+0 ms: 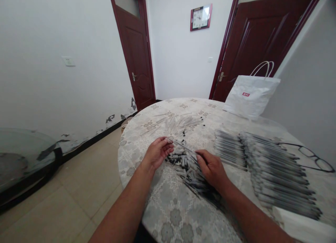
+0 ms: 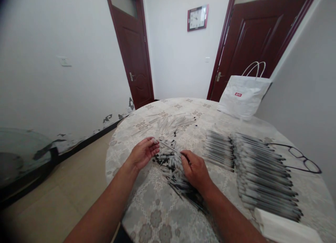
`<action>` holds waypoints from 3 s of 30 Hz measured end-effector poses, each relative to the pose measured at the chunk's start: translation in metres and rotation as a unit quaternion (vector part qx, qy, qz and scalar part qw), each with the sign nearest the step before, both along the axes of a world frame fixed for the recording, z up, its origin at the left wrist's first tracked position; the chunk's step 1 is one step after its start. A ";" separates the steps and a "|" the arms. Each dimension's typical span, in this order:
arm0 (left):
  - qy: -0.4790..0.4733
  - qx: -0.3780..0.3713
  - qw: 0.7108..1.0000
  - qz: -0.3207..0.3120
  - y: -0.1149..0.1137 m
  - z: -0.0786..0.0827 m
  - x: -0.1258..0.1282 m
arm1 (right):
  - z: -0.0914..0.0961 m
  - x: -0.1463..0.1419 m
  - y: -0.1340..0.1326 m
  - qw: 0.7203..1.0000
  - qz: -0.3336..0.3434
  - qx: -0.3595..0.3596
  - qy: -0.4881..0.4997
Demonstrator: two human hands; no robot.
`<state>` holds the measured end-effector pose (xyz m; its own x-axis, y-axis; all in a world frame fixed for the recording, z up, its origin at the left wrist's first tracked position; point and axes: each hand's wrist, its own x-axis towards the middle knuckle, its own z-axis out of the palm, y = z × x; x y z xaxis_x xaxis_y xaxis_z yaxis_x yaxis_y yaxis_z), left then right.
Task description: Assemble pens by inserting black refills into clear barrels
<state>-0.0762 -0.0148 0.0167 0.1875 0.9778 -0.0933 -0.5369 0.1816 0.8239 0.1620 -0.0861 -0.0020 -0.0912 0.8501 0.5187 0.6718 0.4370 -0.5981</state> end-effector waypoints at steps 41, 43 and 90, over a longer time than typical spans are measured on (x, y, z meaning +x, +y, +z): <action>0.047 0.032 0.997 0.055 -0.004 -0.021 0.018 | 0.000 -0.007 -0.001 0.997 0.022 -0.016 -0.071; 0.047 0.032 0.997 0.054 -0.004 -0.021 0.019 | 0.003 -0.009 -0.002 0.997 0.015 -0.072 -0.003; 0.367 0.116 0.898 0.212 0.002 -0.029 0.004 | 0.024 0.100 0.015 0.860 -0.156 -0.307 -0.377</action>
